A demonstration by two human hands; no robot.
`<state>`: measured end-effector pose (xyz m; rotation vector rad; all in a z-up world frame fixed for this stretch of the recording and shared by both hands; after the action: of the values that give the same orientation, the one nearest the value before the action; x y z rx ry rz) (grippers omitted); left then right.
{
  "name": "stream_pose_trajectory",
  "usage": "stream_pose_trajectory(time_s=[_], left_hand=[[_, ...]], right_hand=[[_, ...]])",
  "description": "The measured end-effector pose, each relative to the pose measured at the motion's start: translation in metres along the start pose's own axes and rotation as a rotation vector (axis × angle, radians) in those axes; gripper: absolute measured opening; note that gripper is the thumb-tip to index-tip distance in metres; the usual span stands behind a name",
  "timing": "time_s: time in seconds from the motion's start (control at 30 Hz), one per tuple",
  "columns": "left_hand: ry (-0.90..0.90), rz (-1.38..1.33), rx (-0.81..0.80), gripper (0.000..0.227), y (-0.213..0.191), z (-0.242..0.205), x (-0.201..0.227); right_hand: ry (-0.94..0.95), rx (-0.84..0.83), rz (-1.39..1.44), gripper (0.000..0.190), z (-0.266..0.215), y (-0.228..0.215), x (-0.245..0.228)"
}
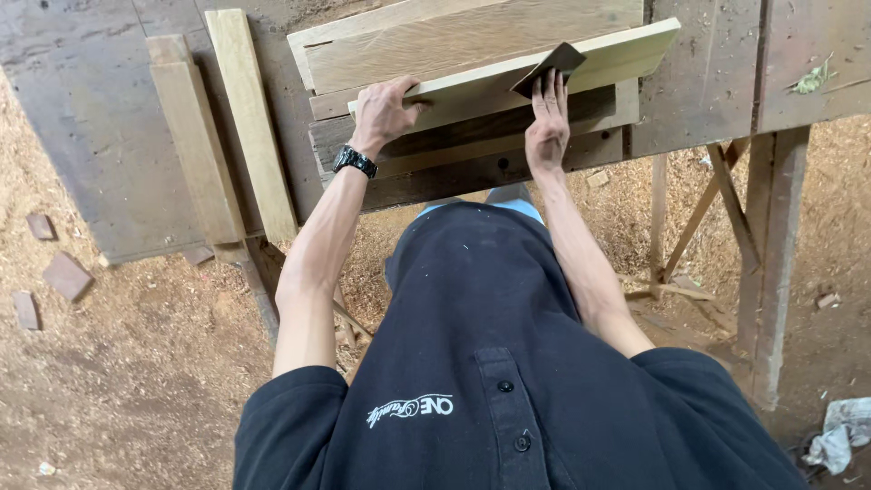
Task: The person sands a thin wooden strip and several larger wooden boards on a workbench by hand using a piece of sandpaper.
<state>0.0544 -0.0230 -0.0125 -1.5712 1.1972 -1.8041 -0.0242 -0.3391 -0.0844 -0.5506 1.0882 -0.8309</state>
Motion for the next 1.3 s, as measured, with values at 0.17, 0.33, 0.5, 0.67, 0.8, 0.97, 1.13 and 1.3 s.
stream_pose_trajectory(time_s=[0.17,0.33,0.5,0.67,0.8,0.97,1.13,1.3], left_hand=[[0.078,-0.018,0.042,0.032,-0.001,-0.001,0.001],[0.044,-0.041,0.004,0.036,-0.005,0.001,0.002],[0.064,-0.047,0.023,0.036,-0.006,0.001,0.003],[0.045,-0.114,0.051,0.037,-0.015,-0.004,0.011],[0.045,-0.122,0.065,0.038,-0.017,-0.005,0.011],[0.044,-0.093,0.029,0.033,-0.008,0.002,0.003],[0.0,-0.124,-0.024,0.037,-0.007,0.002,0.003],[0.096,-0.119,0.098,0.034,-0.02,-0.007,0.015]], right_hand=[[0.144,0.236,0.392,0.064,0.013,-0.035,0.036],[0.242,0.376,1.281,0.064,0.029,-0.006,-0.021],[0.123,0.09,1.419,0.054,0.035,0.002,-0.075],[0.307,0.112,0.73,0.049,0.044,-0.039,0.003],[0.393,0.337,0.962,0.061,0.032,-0.016,-0.006],[0.018,-0.07,1.307,0.067,0.026,0.029,-0.119],[0.334,-0.031,1.221,0.041,0.059,-0.015,-0.026],[0.286,0.03,0.03,0.04,0.071,-0.038,0.017]])
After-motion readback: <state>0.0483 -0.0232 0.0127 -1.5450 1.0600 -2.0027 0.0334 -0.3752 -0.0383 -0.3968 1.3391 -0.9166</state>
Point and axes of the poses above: each hand's wrist, its own z-axis towards the middle knuckle, its own y-axis out of the palm, x = y × z, the point moved 6 cm from there along z, towards the middle knuckle, and after that the axes turned 7 degrees about -y, right-handed, at the moved point
